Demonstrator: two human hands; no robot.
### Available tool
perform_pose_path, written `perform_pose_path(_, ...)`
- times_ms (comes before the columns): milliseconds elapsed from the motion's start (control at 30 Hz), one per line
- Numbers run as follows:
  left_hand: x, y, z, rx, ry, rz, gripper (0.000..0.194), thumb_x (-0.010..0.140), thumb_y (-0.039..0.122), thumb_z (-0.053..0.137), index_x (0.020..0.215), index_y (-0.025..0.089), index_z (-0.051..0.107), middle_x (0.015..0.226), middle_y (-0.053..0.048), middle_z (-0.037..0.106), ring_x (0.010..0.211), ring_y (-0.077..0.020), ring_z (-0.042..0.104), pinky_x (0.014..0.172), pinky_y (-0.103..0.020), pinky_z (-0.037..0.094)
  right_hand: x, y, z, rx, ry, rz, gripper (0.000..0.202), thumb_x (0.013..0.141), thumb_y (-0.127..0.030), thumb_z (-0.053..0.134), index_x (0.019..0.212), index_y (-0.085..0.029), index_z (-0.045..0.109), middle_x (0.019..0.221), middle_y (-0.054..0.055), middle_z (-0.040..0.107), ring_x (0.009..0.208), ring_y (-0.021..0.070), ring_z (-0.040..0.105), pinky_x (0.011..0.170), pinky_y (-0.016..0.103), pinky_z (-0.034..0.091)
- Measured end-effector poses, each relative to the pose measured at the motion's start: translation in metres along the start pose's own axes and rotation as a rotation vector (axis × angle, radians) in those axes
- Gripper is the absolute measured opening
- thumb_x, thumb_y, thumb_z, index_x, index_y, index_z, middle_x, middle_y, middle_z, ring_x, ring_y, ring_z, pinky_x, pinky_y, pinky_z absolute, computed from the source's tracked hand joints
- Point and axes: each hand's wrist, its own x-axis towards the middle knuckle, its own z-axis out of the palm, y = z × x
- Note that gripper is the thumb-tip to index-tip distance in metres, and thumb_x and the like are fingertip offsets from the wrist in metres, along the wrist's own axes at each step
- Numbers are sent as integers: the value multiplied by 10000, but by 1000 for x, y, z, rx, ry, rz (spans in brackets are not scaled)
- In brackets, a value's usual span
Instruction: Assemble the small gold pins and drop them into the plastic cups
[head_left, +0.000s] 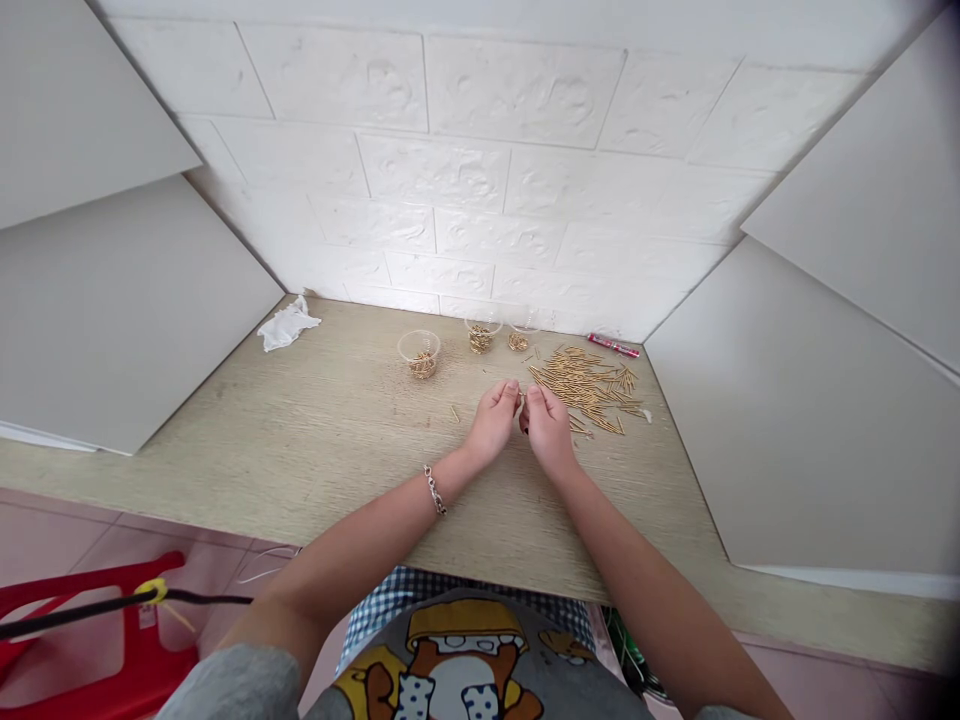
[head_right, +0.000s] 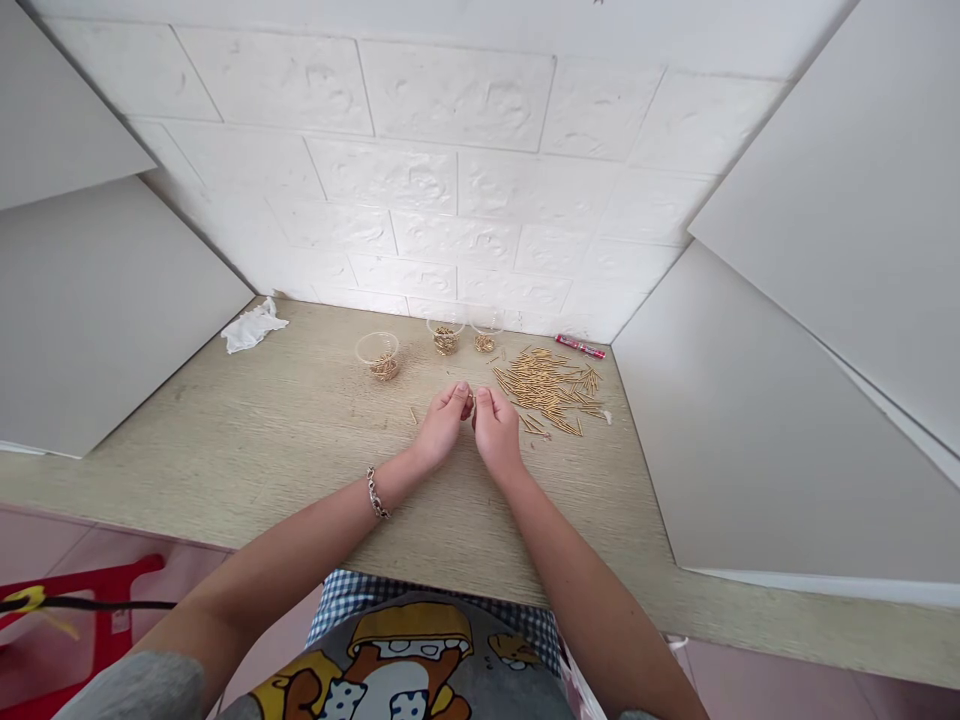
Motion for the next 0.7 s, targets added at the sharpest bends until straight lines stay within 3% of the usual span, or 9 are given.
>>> perform_pose_path(367,-2,4,1,108,77,4,344,845,402,363,579,185,345,537,44,336,525,-97,324,520,-237,280,-5,-8,4,-1,29,40,396,822,-498,366,543,-216,358,485,-40,391,479,113,392,476,251,342)
perform_pose_path(700,-2,1,-1,295,106,110,329,853,354,379,573,181,381,556,26,427,559,-110,377,551,-242,283,-6,-10,5,-28,57,46,370,833,-464,354,559,-216,338,511,-42,363,491,116,364,484,257,319)
